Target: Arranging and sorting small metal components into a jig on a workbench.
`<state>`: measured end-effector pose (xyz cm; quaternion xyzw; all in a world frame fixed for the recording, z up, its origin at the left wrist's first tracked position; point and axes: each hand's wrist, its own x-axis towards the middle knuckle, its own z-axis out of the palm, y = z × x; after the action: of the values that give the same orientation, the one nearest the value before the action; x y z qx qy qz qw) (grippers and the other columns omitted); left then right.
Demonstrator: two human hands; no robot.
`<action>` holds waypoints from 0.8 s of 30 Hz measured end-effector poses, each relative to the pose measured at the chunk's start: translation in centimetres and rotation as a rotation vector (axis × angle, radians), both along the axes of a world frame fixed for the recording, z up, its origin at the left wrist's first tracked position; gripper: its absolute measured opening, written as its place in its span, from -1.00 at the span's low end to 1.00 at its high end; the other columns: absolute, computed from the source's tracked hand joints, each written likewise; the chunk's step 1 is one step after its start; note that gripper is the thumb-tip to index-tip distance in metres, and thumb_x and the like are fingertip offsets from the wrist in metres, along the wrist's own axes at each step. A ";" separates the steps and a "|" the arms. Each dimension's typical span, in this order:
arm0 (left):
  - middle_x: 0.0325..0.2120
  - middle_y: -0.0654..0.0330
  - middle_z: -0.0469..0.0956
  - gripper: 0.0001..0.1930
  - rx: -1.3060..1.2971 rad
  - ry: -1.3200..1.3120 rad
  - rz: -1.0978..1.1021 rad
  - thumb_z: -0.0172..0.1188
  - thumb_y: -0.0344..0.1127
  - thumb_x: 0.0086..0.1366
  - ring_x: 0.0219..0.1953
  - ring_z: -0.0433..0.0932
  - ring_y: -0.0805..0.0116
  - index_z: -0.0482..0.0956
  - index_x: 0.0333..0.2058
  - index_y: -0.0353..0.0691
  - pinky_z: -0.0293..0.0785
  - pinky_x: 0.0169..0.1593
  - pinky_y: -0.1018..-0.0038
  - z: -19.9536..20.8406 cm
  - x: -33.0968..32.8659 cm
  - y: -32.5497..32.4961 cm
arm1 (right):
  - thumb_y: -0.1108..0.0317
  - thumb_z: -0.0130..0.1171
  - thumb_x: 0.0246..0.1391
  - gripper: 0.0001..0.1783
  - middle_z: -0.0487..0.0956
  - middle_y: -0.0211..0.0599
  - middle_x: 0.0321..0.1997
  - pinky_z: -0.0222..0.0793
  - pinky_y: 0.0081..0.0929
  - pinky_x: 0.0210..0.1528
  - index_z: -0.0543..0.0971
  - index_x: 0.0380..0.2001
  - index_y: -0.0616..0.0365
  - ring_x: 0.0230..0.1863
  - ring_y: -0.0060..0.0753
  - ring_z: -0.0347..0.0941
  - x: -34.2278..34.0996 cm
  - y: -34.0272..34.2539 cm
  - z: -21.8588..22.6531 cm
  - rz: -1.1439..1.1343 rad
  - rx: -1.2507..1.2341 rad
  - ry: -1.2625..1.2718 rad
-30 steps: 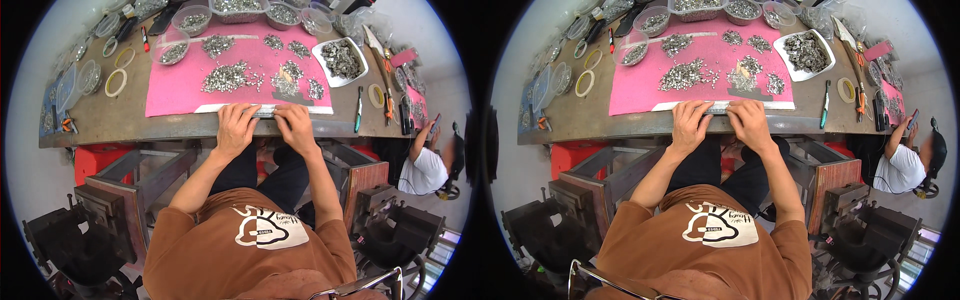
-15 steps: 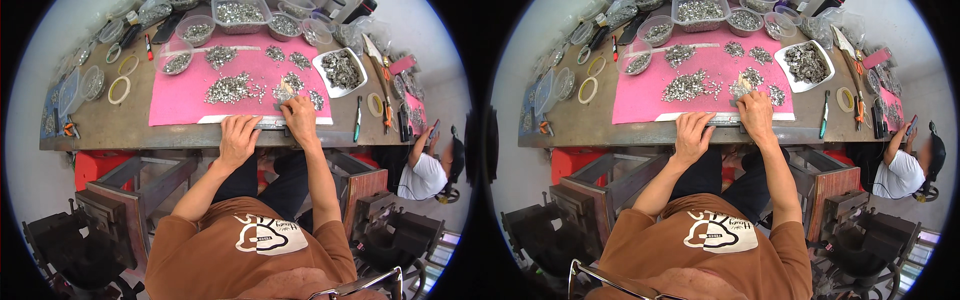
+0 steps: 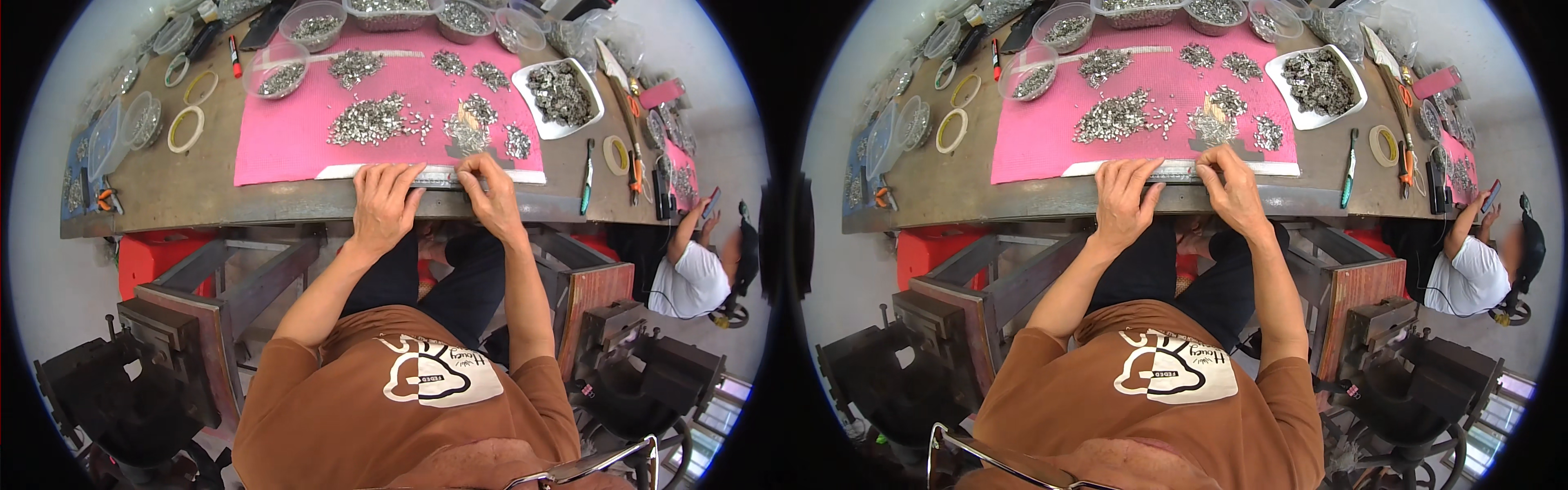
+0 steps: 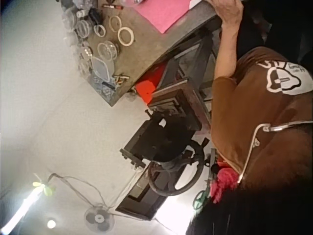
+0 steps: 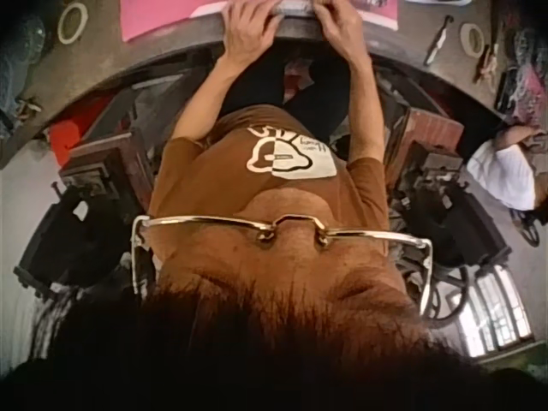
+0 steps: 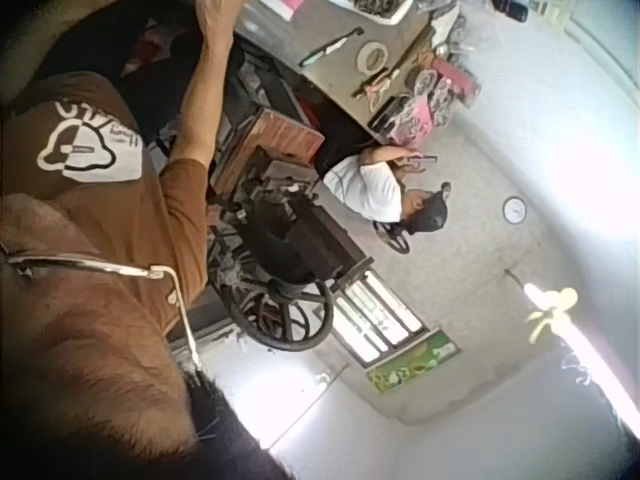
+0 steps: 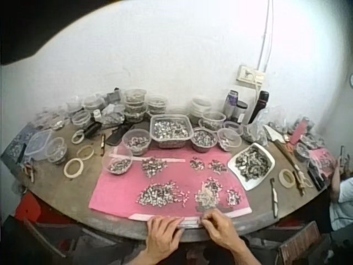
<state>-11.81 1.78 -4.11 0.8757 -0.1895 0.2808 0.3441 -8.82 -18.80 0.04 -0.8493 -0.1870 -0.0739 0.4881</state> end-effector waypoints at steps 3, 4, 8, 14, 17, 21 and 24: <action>-0.13 0.18 0.53 -0.54 0.011 0.007 0.007 0.34 -0.35 0.16 -0.03 0.46 0.16 0.57 0.07 -0.16 0.21 0.21 0.07 -0.2 0.0 0.0 | 0.58 0.18 0.16 -0.91 0.54 -0.15 -0.28 0.41 -0.36 -0.18 0.46 -0.30 0.30 -0.26 -0.21 0.52 -0.3 0.1 -0.5 0.029 -0.003 -0.048; -0.12 0.18 0.53 -0.53 0.017 0.015 0.013 0.34 -0.34 0.17 -0.03 0.46 0.16 0.56 0.09 -0.16 0.19 0.23 0.05 -0.3 -0.1 0.0 | 0.59 0.18 0.15 -0.90 0.54 -0.15 -0.28 0.41 -0.36 -0.18 0.46 -0.30 0.30 -0.26 -0.20 0.52 -0.3 0.1 -0.5 0.036 -0.010 -0.071; -0.11 0.18 0.53 -0.52 0.009 0.023 0.011 0.34 -0.34 0.17 -0.03 0.46 0.16 0.55 0.10 -0.14 0.17 0.24 0.02 -0.3 -0.1 -0.1 | 0.60 0.19 0.13 -0.88 0.53 -0.14 -0.29 0.41 -0.35 -0.19 0.45 -0.30 0.29 -0.27 -0.16 0.52 -0.4 0.1 -0.2 0.057 -0.040 -0.095; -0.11 0.18 0.53 -0.52 0.012 0.021 0.017 0.33 -0.34 0.18 -0.03 0.46 0.16 0.54 0.11 -0.14 0.16 0.24 0.01 -0.5 -0.1 -0.2 | 0.63 0.18 0.11 -0.87 0.51 -0.13 -0.31 0.40 -0.30 -0.21 0.44 -0.30 0.27 -0.30 -0.09 0.50 -0.3 0.2 -0.2 0.063 -0.101 -0.128; -0.11 0.18 0.52 -0.52 0.016 0.029 0.015 0.32 -0.34 0.19 -0.03 0.46 0.16 0.54 0.11 -0.14 0.16 0.24 0.01 -0.4 -0.2 -0.1 | 0.63 0.18 0.11 -0.86 0.51 -0.14 -0.31 0.41 -0.29 -0.22 0.44 -0.31 0.26 -0.30 -0.08 0.51 -0.3 0.3 -0.1 0.059 -0.165 -0.135; -0.12 0.18 0.52 -0.52 0.016 0.026 0.016 0.33 -0.34 0.18 -0.03 0.46 0.17 0.54 0.11 -0.14 0.16 0.24 0.02 -0.3 -0.2 -0.2 | 0.63 0.18 0.10 -0.86 0.51 -0.13 -0.31 0.41 -0.27 -0.22 0.44 -0.30 0.26 -0.30 -0.07 0.51 -0.4 0.4 0.0 0.063 -0.237 -0.244; -0.12 0.18 0.52 -0.52 0.021 0.026 0.019 0.33 -0.34 0.18 -0.03 0.46 0.17 0.54 0.11 -0.14 0.16 0.24 0.02 -0.3 -0.2 -0.1 | 0.63 0.19 0.11 -0.87 0.53 -0.11 -0.28 0.43 -0.34 -0.17 0.45 -0.30 0.30 -0.25 -0.11 0.54 -0.3 -0.4 0.5 0.062 -0.104 -0.064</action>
<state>-11.97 1.65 -4.46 0.8845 -0.1798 0.2707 0.3347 -9.14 -19.23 0.54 -0.8645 -0.2325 -0.0760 0.4390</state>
